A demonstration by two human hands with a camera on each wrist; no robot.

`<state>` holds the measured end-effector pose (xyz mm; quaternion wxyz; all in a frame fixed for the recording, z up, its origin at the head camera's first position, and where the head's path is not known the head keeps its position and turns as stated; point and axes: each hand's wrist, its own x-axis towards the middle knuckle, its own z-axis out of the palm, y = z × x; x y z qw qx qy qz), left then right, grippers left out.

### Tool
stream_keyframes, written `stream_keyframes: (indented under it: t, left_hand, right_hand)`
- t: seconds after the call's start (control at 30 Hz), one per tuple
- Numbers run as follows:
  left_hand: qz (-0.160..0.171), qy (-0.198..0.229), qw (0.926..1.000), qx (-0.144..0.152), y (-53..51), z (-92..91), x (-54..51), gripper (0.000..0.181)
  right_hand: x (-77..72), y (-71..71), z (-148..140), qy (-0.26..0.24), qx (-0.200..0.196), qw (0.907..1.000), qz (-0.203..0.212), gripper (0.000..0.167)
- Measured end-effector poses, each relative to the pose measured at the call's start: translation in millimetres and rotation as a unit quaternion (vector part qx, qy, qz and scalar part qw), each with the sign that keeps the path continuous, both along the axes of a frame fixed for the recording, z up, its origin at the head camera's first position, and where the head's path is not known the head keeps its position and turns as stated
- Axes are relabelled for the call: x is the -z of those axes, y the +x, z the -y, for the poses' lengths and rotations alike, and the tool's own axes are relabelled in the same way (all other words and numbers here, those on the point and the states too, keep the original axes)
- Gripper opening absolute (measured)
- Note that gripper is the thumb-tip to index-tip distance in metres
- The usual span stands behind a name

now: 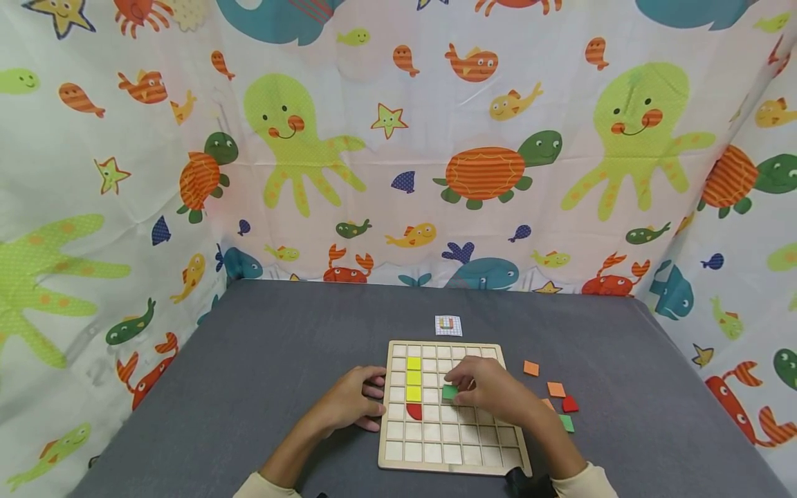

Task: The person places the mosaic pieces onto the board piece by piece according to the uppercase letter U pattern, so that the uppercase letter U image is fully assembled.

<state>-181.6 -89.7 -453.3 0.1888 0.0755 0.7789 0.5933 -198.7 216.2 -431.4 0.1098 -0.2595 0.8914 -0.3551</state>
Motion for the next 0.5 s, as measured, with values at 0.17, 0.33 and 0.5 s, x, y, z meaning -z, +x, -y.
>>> stream_keyframes:
  t: [0.17, 0.33, 0.5]
  left_hand:
    - [-0.001, 0.003, 1.0000, 0.000, -0.1, 0.0, 0.4, 0.067]
    - [-0.003, 0.003, 1.0000, 0.001, -0.2, -0.2, -0.1, 0.067]
    - [-0.002, 0.003, 1.0000, 0.003, -0.6, -0.1, 0.1, 0.068]
  right_hand:
    - [0.0, 4.0, 11, -0.017, -0.022, 0.9996, 0.007, 0.030]
    - [-0.2, 6.6, 19, -0.016, -0.028, 0.9994, 0.017, 0.032]
    - [2.2, 7.1, 24, 0.002, -0.032, 0.9993, 0.019, 0.030]
